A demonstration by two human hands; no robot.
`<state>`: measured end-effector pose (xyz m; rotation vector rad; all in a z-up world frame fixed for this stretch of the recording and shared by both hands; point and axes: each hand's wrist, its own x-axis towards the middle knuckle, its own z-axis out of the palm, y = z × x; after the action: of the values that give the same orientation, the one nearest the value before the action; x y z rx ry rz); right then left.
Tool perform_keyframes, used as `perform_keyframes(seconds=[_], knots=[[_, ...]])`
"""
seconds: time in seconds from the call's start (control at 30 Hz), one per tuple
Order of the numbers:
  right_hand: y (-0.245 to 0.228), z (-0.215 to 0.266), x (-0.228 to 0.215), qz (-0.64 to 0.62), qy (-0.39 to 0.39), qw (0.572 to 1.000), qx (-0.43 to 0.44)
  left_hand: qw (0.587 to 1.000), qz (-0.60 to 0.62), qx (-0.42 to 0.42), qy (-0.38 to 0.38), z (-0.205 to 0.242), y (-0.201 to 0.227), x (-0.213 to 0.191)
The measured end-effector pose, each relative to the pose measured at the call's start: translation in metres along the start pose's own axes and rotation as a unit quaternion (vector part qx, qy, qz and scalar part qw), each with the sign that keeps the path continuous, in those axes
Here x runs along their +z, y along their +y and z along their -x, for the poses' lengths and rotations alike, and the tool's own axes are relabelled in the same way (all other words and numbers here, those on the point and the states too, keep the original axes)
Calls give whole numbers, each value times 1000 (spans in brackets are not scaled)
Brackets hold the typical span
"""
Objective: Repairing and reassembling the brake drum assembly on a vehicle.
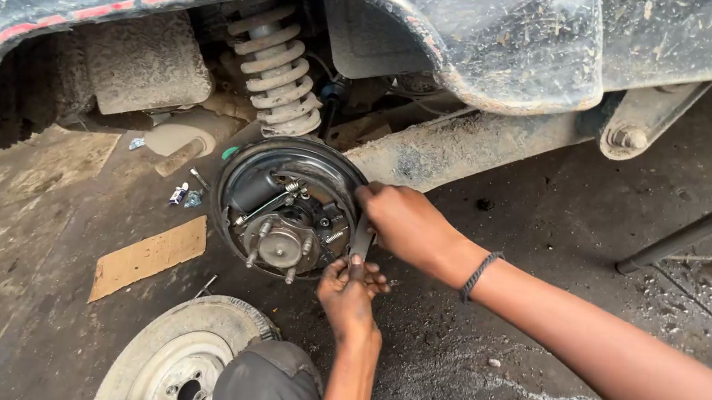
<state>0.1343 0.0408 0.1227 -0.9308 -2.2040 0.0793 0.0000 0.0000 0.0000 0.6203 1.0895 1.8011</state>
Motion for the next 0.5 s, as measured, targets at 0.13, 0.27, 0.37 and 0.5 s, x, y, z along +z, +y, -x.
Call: perform_keyframes(seconds=[0.13, 0.27, 0.37, 0.5], knots=[[-15, -8, -7, -28, -15, 997, 67, 999, -49, 21, 5, -6, -4, -2], [-10, -12, 12, -29, 29, 995, 94, 999, -24, -24, 34, -8, 0, 6], [-12, -9, 9, -8, 44, 997, 58, 998, -7, -40, 53, -3, 0, 10], [-8, -5, 7, -18, 27, 999, 32, 997, 47, -26, 54, -7, -6, 3]])
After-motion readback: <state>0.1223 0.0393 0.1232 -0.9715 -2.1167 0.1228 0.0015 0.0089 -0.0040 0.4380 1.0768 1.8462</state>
